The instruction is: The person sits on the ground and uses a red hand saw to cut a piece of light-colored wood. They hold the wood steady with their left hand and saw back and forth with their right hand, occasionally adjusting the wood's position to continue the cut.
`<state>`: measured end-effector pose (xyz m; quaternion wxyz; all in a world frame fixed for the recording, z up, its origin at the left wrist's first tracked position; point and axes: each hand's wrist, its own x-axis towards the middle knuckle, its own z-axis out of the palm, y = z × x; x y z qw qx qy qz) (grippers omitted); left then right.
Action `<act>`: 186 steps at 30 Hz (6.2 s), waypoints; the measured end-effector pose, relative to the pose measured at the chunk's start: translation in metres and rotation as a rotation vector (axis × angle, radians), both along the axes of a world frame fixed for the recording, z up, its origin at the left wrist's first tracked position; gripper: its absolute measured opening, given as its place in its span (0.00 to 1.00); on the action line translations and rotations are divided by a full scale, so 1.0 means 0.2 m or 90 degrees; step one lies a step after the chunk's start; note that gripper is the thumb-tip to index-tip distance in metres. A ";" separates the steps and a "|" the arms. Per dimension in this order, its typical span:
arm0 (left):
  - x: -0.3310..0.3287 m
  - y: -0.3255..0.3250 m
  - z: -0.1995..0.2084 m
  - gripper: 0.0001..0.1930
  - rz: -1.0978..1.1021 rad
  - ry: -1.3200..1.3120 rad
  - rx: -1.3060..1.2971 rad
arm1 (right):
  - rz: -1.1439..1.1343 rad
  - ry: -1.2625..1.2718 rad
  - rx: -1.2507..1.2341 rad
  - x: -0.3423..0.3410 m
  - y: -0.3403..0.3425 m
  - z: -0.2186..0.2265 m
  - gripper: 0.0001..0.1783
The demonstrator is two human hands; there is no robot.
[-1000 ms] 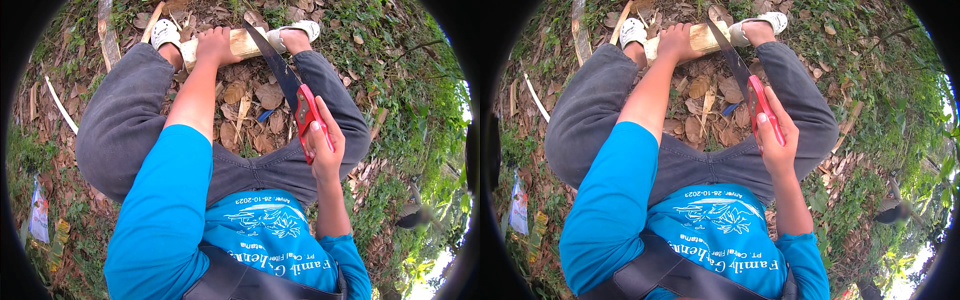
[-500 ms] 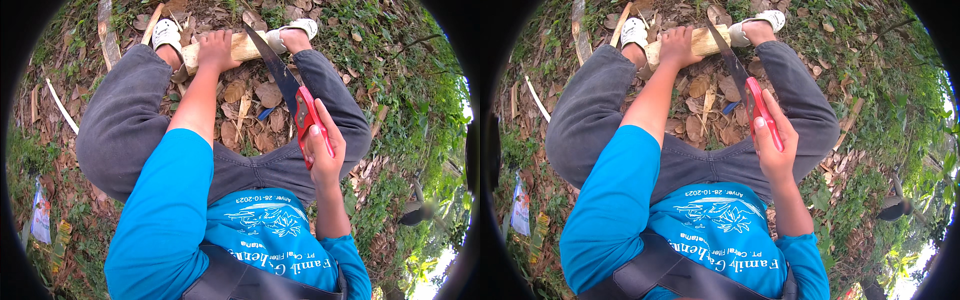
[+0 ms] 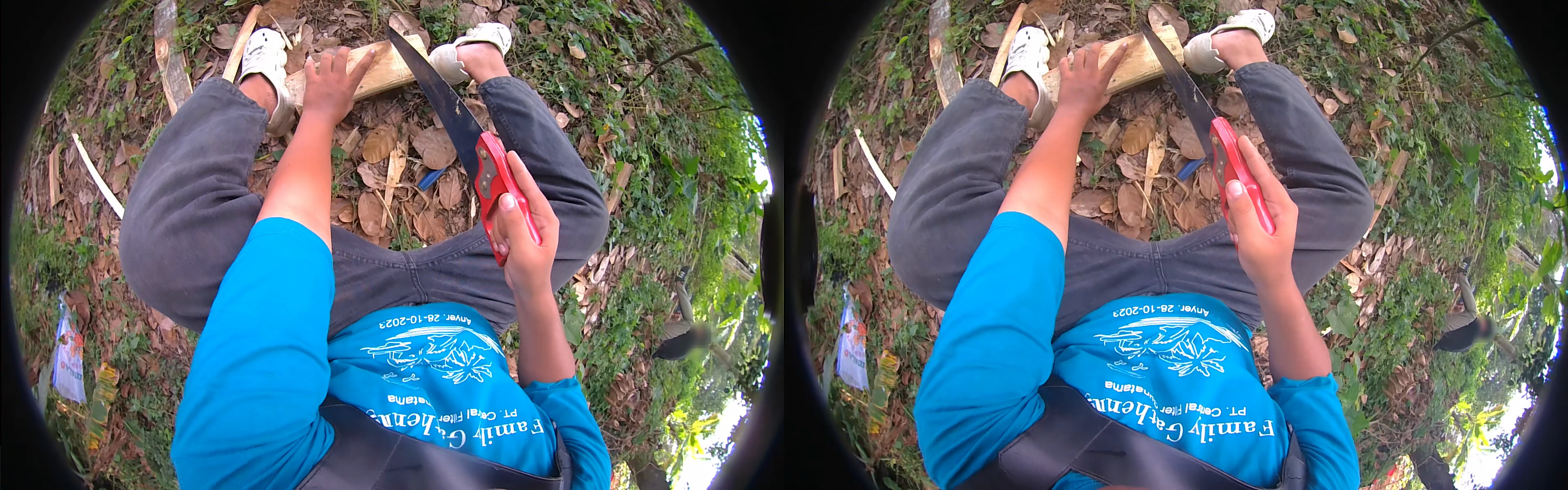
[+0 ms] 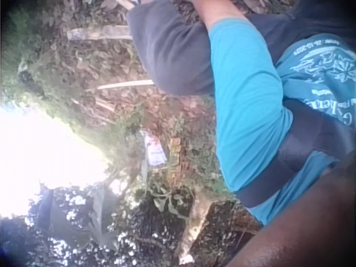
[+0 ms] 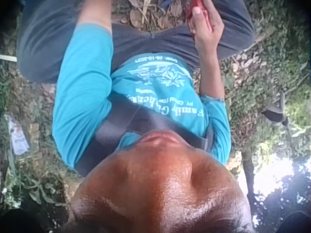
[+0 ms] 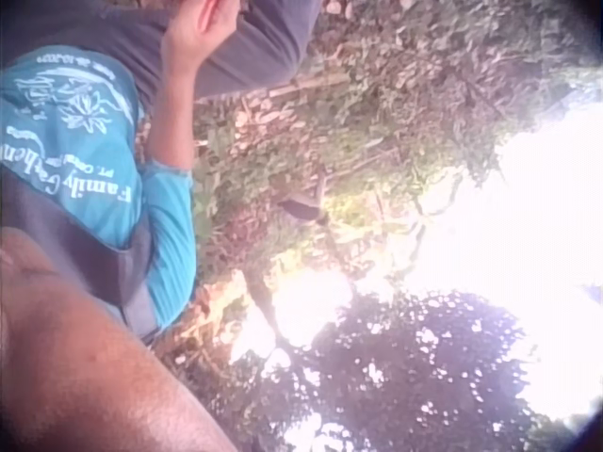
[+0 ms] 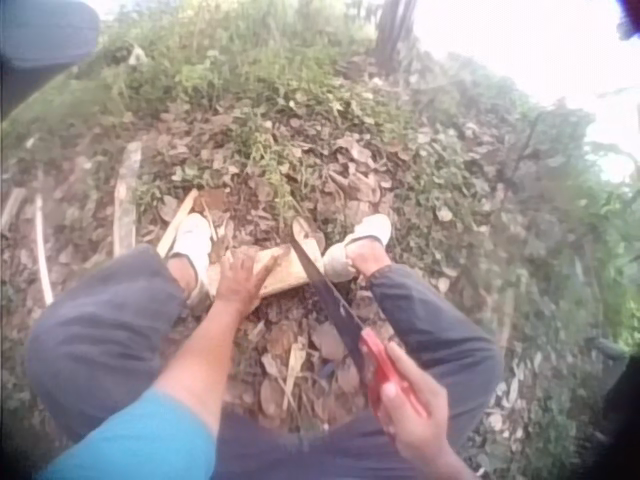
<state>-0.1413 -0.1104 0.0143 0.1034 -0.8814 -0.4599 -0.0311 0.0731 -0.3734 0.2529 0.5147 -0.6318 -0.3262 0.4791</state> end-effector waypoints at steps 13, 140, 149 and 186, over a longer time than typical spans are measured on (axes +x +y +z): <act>-0.03 -0.01 -0.05 0.63 -0.011 0.039 0.019 | 0.040 -0.020 -0.045 -0.02 -0.06 -0.05 0.30; 0.31 0.33 0.14 0.32 0.317 -0.164 -0.308 | 0.097 -0.209 -0.009 -0.14 0.23 -0.34 0.32; 0.26 0.27 0.12 0.32 0.315 -0.174 -0.267 | 0.142 -0.255 0.005 0.01 0.21 -0.14 0.30; 0.23 0.12 0.08 0.23 -0.003 -0.190 -0.084 | -0.023 0.015 0.018 -0.11 0.60 -0.62 0.33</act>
